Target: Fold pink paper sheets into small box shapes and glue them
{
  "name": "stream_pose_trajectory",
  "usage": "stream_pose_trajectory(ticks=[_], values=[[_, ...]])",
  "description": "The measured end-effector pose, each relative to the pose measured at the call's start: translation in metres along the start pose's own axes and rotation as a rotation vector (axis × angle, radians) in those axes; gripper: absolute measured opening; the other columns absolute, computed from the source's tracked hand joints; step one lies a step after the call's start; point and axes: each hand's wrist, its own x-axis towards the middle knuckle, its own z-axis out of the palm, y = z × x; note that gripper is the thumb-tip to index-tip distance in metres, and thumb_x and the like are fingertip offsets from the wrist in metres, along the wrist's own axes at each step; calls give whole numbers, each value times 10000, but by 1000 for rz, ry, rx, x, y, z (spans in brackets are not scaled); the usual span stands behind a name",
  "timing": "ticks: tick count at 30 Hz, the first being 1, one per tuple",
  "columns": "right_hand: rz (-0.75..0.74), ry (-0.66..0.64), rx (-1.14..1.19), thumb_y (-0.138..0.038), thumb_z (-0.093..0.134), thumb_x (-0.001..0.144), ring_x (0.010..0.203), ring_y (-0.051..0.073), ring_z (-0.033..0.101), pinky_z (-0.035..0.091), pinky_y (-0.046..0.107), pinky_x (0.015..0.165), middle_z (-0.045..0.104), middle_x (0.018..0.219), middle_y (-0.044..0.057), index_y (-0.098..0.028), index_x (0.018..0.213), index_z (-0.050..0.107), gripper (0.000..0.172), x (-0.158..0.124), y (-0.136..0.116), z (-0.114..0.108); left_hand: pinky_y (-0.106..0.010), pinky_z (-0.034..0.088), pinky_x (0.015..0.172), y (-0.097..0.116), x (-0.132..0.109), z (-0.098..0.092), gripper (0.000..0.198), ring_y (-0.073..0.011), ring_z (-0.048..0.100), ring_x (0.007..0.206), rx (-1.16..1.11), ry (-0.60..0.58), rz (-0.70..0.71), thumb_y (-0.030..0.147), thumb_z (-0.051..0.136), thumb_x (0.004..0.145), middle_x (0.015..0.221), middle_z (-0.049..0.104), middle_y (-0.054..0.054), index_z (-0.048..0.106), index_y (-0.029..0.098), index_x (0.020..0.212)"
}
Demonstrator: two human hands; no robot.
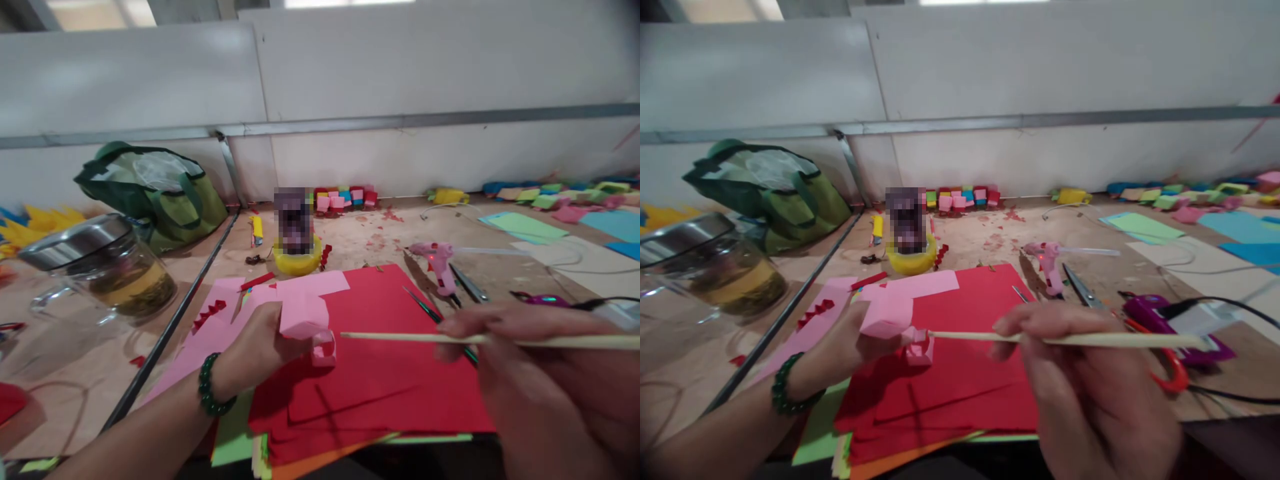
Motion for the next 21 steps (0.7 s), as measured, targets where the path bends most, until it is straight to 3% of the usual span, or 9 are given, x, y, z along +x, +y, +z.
stream_pose_trajectory(ticks=[4,9,21], values=[[-59,-156,20,-100,496,878,685,133,620,523,260,628,608,863,21,-241,984,562,188,11,0,19,-243,419,612,-2,0,1,117,-164,571,676,49,3,-37,272,655,785,740,665,-21,656,172,726],[-16,-301,6,-89,483,887,727,129,621,519,253,653,607,880,17,-226,1016,539,196,5,15,30,-235,423,611,-6,-1,3,65,-179,596,701,40,-60,-83,230,643,777,785,693,-29,683,181,764],[-96,-430,-125,-92,463,881,707,108,608,498,210,652,602,807,10,-197,962,522,145,7,14,36,-219,449,635,-9,-1,9,115,-157,594,708,51,-109,-175,308,671,782,791,684,1,660,197,809]])
